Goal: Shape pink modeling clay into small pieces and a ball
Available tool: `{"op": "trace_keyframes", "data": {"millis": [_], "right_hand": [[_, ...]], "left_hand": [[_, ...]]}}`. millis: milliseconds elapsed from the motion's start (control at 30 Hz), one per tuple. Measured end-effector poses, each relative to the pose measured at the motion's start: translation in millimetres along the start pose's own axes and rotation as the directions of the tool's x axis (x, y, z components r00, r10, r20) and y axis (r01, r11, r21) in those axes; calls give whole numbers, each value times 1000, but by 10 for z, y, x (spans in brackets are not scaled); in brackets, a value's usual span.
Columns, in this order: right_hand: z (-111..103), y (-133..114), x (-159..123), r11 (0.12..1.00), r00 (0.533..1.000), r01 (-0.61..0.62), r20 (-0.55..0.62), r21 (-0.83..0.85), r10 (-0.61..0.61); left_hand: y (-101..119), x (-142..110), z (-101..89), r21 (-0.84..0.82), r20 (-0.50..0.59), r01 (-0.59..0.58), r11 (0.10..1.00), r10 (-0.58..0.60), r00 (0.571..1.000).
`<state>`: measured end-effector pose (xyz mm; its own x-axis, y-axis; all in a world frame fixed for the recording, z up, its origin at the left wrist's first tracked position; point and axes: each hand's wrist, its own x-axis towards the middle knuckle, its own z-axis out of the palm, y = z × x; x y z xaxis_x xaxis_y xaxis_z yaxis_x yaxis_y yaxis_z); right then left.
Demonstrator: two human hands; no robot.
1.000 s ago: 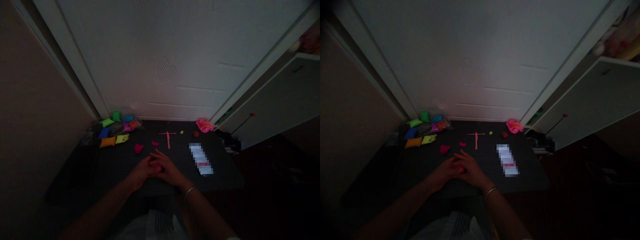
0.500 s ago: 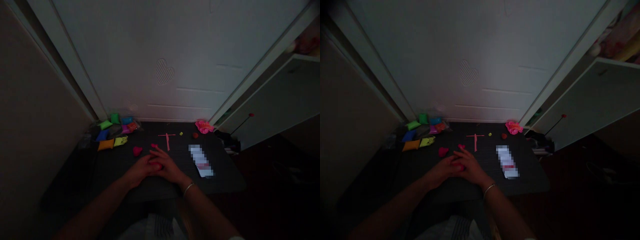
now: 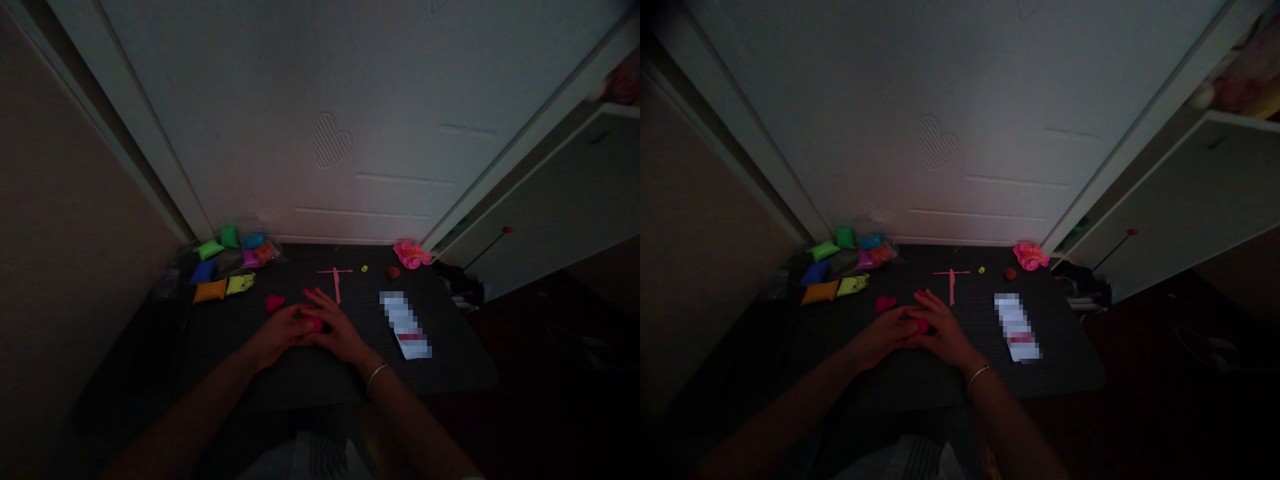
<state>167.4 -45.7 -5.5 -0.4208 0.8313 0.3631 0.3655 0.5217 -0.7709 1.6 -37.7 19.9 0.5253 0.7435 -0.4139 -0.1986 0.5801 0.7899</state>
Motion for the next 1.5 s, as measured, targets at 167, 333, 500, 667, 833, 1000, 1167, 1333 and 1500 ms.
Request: {"op": "trace_keyframes", "data": {"millis": [167,333,500,667,833,1000,1167,1333,1500], "right_hand": [[-21,12,13,1000,999,4,-41,-18,-5],[-33,37,15,999,999,-28,-42,-31,27],[-53,70,4,999,993,-25,-114,-35,21],[-82,38,7,1000,994,-15,-106,-19,13],[-85,8,7,997,990,-51,-135,-54,44],[-77,19,2,992,990,-7,-143,-127,-12],[-81,18,-8,990,992,-8,-128,-141,-10],[-79,10,-12,990,992,-9,-129,-143,-9],[-66,33,-23,993,991,-46,-126,-111,32]], "left_hand": [[-15,48,-94,14,-22,12,1000,-11,1000],[-55,75,-145,43,-6,-41,998,41,999],[-70,86,-170,126,-16,-137,983,140,990],[-68,83,-189,265,-45,-212,941,232,972],[-91,97,-161,244,-97,-265,933,296,950],[-104,114,-125,207,-99,-287,935,312,945],[-92,112,-112,165,-111,-271,948,291,950],[-106,110,-114,159,-102,-288,944,306,947],[-100,86,-112,247,-45,-324,913,345,938]]}}
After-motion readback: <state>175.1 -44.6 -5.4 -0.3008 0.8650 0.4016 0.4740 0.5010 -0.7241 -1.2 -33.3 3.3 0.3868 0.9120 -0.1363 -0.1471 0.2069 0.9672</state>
